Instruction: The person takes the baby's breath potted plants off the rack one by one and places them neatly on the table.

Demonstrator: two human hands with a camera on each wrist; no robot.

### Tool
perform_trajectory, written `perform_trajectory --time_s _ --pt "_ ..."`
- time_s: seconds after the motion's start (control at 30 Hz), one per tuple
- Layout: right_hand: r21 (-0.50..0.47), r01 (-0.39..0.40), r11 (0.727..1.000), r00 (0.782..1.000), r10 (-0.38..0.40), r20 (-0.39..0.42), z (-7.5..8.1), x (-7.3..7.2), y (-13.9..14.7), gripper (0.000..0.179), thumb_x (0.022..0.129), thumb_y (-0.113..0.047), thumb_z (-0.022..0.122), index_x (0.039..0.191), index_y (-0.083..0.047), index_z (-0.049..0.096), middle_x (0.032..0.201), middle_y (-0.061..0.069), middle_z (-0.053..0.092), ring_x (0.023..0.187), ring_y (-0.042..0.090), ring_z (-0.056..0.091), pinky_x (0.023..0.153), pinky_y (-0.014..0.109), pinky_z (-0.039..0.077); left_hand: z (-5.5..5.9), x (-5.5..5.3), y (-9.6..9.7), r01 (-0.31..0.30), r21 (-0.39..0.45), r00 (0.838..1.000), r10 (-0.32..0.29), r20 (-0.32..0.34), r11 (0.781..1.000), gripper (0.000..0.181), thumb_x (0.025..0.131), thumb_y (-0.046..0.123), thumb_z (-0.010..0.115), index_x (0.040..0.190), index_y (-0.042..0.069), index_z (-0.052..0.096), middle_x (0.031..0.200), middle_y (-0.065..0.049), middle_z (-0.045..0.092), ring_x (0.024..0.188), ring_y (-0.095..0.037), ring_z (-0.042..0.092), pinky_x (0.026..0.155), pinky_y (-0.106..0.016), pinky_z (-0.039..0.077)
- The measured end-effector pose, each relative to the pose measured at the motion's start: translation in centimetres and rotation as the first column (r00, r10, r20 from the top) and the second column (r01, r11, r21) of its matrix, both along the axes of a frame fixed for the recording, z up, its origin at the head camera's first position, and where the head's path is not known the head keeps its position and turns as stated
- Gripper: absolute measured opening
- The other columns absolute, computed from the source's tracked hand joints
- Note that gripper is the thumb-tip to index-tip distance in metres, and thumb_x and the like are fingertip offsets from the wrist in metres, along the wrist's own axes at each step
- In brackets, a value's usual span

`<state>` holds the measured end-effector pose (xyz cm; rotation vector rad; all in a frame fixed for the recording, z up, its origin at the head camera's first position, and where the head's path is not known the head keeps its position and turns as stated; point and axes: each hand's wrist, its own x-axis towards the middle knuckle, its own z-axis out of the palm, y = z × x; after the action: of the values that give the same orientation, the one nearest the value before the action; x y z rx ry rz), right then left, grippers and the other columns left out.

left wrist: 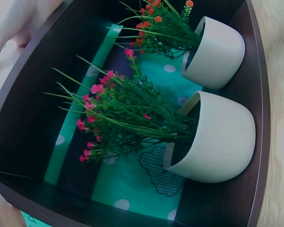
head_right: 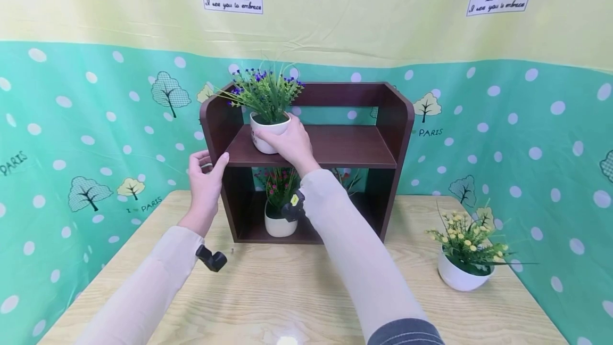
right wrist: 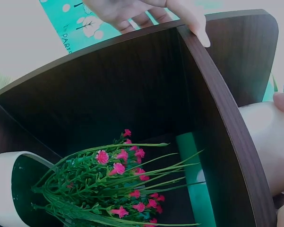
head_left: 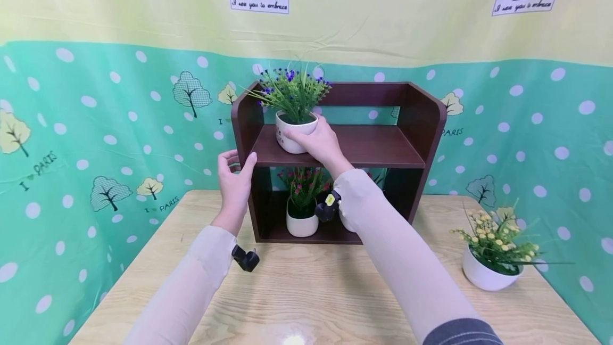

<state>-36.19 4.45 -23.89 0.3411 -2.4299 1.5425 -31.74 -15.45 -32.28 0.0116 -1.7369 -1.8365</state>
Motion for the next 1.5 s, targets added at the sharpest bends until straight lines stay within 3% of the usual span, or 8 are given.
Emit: perform_trajectory --time_s 0.5,0.9,1.23,1.5 --pt "-0.042 0.011 0.999 1.0 -0.012 -0.024 -0.4 0.1 0.3 0.104 0.078 -0.062 0.076 0.157 -0.014 0.028 0.139 0.003 0.051 0.119 0.016 0.055 0.098 0.035 0.046 0.0 0.1 0.0 -0.001 -0.006 1.0 0.001 0.012 1.0 0.048 0.093 0.043 0.071 0.128 0.019 0.047 0.126 -0.002 0.05 0.113 -0.023 0.044 0.086 -0.032 0.047" --pt "-0.099 -0.025 0.995 0.999 0.021 -0.041 -0.3 0.6 0.7 0.103 0.079 -0.058 0.078 0.157 -0.015 0.028 0.141 0.004 0.051 0.121 0.016 0.054 0.099 0.036 0.046 0.1 0.2 0.0 -0.014 -0.017 1.0 0.014 0.004 1.0 0.049 0.092 0.041 0.072 0.127 0.017 0.048 0.124 -0.003 0.051 0.11 -0.022 0.045 0.085 -0.032 0.047" --pt "-0.133 -0.044 0.99 0.999 0.044 -0.001 0.0 2.0 1.8 0.099 0.079 -0.057 0.078 0.157 -0.021 0.028 0.139 0.002 0.052 0.121 0.015 0.053 0.1 0.037 0.046 0.2 0.2 0.0 -0.016 -0.01 1.0 0.016 0.006 1.0 0.049 0.092 0.04 0.073 0.127 0.017 0.048 0.124 -0.004 0.051 0.11 -0.024 0.045 0.084 -0.033 0.046" --pt "-0.107 -0.069 0.992 0.998 0.07 0.006 0.1 3.3 2.8 0.1 0.078 -0.059 0.078 0.157 -0.023 0.027 0.13 0.003 0.054 0.117 0.016 0.056 0.098 0.04 0.048 0.3 0.2 0.2 -0.013 -0.009 1.0 0.013 0.009 1.0 0.049 0.093 0.04 0.072 0.128 0.016 0.048 0.123 -0.003 0.051 0.109 -0.022 0.045 0.084 -0.032 0.046"
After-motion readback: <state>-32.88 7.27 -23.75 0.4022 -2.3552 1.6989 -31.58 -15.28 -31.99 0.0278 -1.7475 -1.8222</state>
